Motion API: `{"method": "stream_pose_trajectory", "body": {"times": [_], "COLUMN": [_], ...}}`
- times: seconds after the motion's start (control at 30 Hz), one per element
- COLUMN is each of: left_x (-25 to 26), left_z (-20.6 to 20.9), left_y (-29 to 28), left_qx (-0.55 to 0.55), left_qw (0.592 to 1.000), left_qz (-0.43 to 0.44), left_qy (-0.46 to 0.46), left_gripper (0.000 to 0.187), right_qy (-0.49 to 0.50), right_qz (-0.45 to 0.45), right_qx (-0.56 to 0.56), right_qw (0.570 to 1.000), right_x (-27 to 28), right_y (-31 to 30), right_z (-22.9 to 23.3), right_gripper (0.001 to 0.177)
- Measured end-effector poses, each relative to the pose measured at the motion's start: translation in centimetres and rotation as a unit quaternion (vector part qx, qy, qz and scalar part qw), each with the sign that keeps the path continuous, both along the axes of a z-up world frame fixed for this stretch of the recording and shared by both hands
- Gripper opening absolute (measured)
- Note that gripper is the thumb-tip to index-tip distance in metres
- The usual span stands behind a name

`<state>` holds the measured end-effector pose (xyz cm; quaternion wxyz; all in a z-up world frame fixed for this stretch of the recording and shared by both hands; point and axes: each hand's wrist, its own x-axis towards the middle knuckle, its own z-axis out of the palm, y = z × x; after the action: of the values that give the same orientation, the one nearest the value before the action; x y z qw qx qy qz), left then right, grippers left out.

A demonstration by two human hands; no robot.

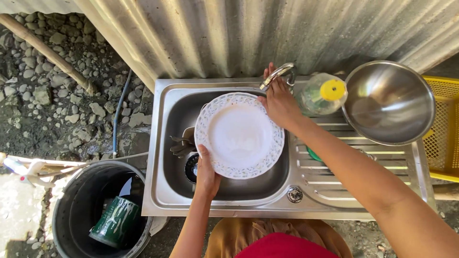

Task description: The recorder is washing various dishes including cups, plates, bowls, and cutlery in an outdoor sink and basin.

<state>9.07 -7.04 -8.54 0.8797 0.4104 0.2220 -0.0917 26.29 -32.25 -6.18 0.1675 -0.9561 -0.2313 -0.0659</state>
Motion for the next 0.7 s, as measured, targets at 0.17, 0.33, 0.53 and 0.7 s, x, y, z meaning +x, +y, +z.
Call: {"method": "stream_pose_trajectory", "body": {"times": [0.17,0.33,0.53,0.7], "left_x": [0.3,0.6,1.2,1.1], "left_z": [0.0,-0.4,-0.2,-0.1], "left_y": [0.6,0.2,0.1,0.2], "left_qx": [0.009,0.015,0.009,-0.017], "left_qw": [0.999,0.998,0.998,0.998], "left_qz": [-0.022,-0.049,-0.05,-0.066], "left_qy": [0.022,0.021,0.034,-0.001], "left_gripper": [0.084,0.084,0.085,0.086], "right_qy": [0.109,0.218,0.114,0.111], "right_qz": [-0.018,-0.028,0.075,0.031], "right_qx": [-0.083,-0.152,-0.032,-0.107], "right_qw": [0.99,0.964,0.99,0.988], "right_x": [2.7,3.4,2.3,-3.9], "right_y": [1.1,0.7,-2.4,-0.4], "right_z": [1.2,2.3,-1.6,0.1], "right_gripper": [0.098,0.101,0.083,0.072]}}
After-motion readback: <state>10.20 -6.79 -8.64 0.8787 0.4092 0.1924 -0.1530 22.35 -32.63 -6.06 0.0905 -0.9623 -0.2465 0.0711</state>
